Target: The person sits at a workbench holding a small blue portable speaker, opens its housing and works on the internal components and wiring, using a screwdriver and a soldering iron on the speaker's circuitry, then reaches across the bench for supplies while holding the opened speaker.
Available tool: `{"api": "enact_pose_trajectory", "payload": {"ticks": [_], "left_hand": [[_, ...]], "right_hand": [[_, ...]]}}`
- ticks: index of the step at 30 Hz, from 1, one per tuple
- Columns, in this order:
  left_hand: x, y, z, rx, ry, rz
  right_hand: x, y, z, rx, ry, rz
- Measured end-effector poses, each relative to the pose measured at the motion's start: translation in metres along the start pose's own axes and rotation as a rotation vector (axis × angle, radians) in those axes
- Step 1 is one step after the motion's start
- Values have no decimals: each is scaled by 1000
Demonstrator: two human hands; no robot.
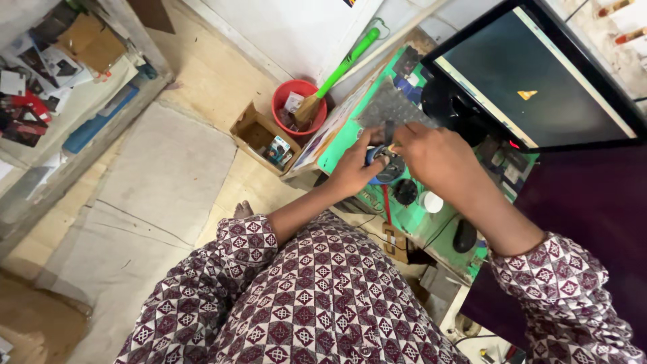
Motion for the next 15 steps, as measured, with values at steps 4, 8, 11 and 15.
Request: {"api": "enact_pose_trajectory", "payload": {"ticks": [4,8,11,15], "left_hand": [[-23,-2,-7,-100,25,101],[-52,-9,-17,-191,192,260],[-62,-9,-22,-211,236,282],[-64,-10,-29,-266,239,289]], "right_hand": [[-5,-4,3,34,-13,-20],[-4,-1,4,36,-37,57],[0,0,-2,35,2,98],[5,-1,-8,-21,60,76]]}}
Point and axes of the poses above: each hand's wrist, its own y-axis towards the middle knuckle, its own z-axis out of the palm, x = y × z, the point moved 7 cm from there along y, towards the middle knuckle, and after that the axes turned 2 degrees about -z, right-handed, at the moved point
